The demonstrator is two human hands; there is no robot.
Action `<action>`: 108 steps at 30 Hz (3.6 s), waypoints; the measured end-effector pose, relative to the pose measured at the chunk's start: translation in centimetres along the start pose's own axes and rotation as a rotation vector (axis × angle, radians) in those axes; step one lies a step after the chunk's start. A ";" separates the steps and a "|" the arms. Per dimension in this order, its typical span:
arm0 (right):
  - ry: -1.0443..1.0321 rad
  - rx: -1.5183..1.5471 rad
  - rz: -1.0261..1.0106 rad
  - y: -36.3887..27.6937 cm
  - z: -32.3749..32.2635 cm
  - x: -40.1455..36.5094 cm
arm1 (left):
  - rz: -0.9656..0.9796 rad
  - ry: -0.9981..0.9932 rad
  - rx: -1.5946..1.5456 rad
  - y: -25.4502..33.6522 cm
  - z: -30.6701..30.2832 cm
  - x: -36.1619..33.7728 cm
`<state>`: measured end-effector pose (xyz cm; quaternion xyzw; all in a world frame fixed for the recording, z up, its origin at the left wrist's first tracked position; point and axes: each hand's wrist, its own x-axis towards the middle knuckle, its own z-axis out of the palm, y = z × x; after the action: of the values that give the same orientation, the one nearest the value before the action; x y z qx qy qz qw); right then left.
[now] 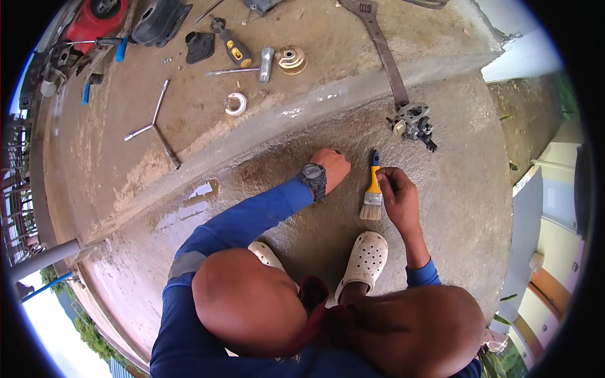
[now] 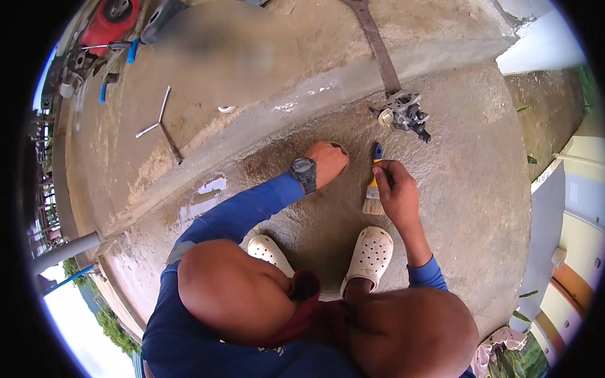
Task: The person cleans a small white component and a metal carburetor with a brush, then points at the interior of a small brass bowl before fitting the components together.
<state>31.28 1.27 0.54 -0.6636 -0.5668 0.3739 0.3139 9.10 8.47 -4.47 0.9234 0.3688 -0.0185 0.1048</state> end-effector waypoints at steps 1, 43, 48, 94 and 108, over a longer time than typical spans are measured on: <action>-0.001 -0.007 -0.026 0.1 0.0 0.1 | -0.009 -0.007 -0.001 -0.1 0.2 -0.1; -0.101 -0.434 -0.316 0.4 6.7 -0.4 | -0.160 0.327 -0.073 -0.4 -12.4 -5.0; -0.002 -0.469 -0.257 2.1 4.7 -0.1 | -0.272 0.724 -0.001 -4.5 -17.8 -5.3; -0.214 -0.238 -0.471 -5.9 8.2 0.7 | -0.411 0.432 -2.268 -1.4 -6.9 -15.4; 0.030 0.537 -0.271 -11.0 3.4 -0.7 | -0.486 0.513 -2.205 -1.2 -2.7 -13.0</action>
<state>22.62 2.31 8.15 -0.4806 -0.5266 0.4552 0.5334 -1.24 1.05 -0.57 0.2122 0.3628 0.4814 0.7691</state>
